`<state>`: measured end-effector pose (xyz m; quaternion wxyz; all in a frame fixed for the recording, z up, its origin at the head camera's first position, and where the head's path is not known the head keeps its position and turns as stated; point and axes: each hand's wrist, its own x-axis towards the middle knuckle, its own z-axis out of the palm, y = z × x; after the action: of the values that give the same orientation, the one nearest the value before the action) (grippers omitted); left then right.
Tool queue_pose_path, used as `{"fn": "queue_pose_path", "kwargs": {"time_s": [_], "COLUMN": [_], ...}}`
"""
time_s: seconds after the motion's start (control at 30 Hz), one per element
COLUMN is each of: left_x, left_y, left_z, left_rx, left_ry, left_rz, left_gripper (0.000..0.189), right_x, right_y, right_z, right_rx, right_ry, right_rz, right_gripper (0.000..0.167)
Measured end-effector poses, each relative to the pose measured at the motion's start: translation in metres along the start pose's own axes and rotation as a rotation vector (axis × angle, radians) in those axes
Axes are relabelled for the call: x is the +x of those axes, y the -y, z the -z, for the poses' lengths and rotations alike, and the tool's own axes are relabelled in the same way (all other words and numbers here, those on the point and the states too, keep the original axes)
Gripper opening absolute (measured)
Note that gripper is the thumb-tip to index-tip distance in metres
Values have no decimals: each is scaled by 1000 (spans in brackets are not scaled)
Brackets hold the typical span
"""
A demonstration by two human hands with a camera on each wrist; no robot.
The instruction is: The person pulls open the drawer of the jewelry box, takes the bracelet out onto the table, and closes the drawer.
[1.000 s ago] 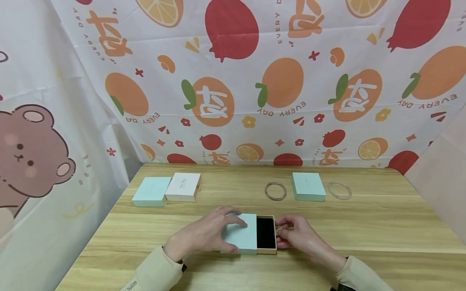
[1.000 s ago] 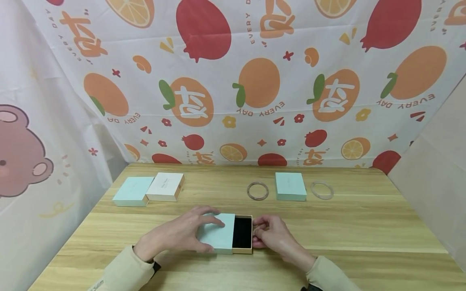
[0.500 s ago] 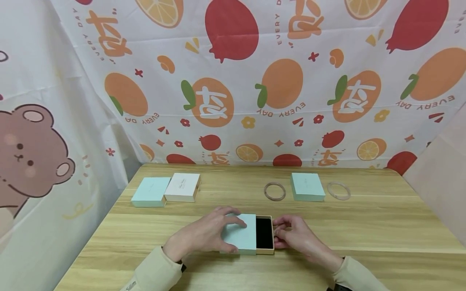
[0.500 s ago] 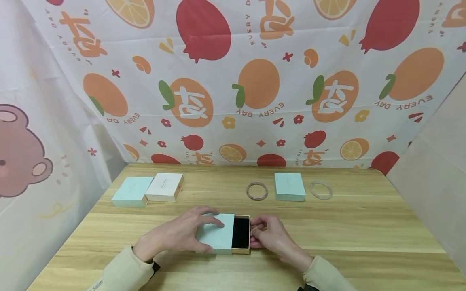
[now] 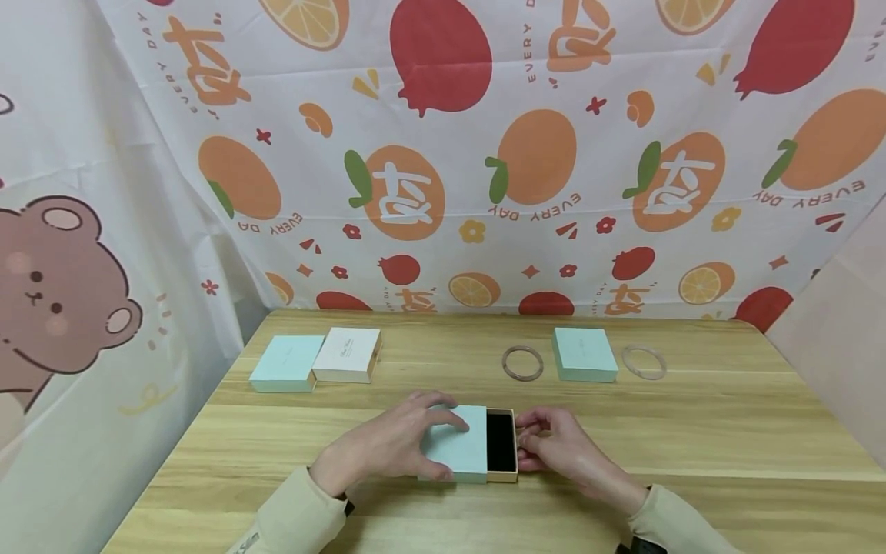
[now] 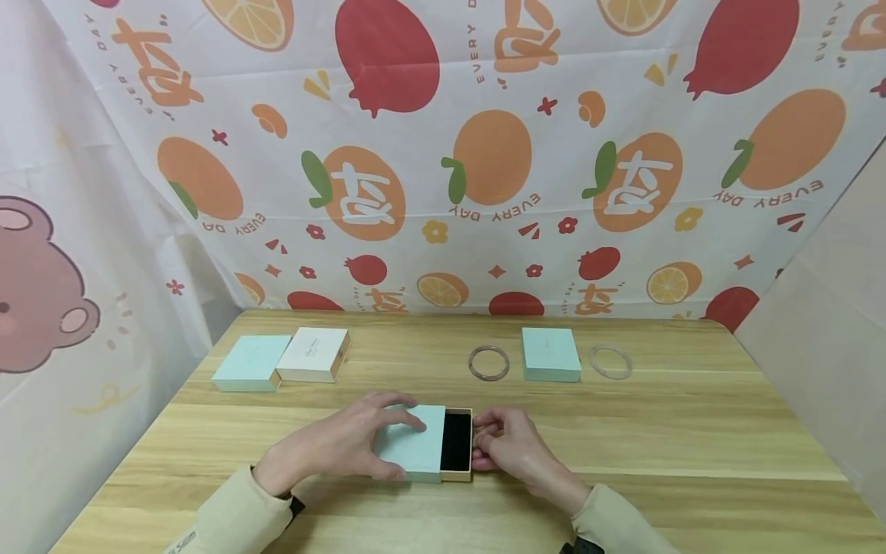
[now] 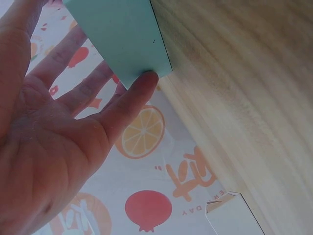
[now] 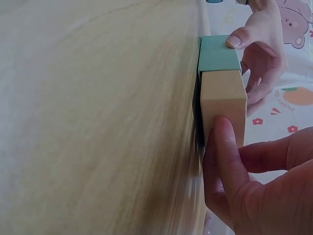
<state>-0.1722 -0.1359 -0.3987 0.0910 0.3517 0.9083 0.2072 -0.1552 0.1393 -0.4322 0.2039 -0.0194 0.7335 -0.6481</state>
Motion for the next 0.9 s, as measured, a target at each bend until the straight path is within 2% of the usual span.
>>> {"fn": "queue_pose_path", "kwargs": {"time_s": [0.5,0.9], "left_x": [-1,0], "left_y": [0,0], "left_z": [0,0], "left_rx": [4,-6], "left_ry": [-3,7], "left_rz": [-3,-3], "left_gripper": [54,54], "right_x": [2,4], "right_y": [4,4], "right_z": [-3,-8], "right_rx": [-7,2], "right_ry": [12,31], "right_rz": [-13,6], "right_gripper": [24,24]}}
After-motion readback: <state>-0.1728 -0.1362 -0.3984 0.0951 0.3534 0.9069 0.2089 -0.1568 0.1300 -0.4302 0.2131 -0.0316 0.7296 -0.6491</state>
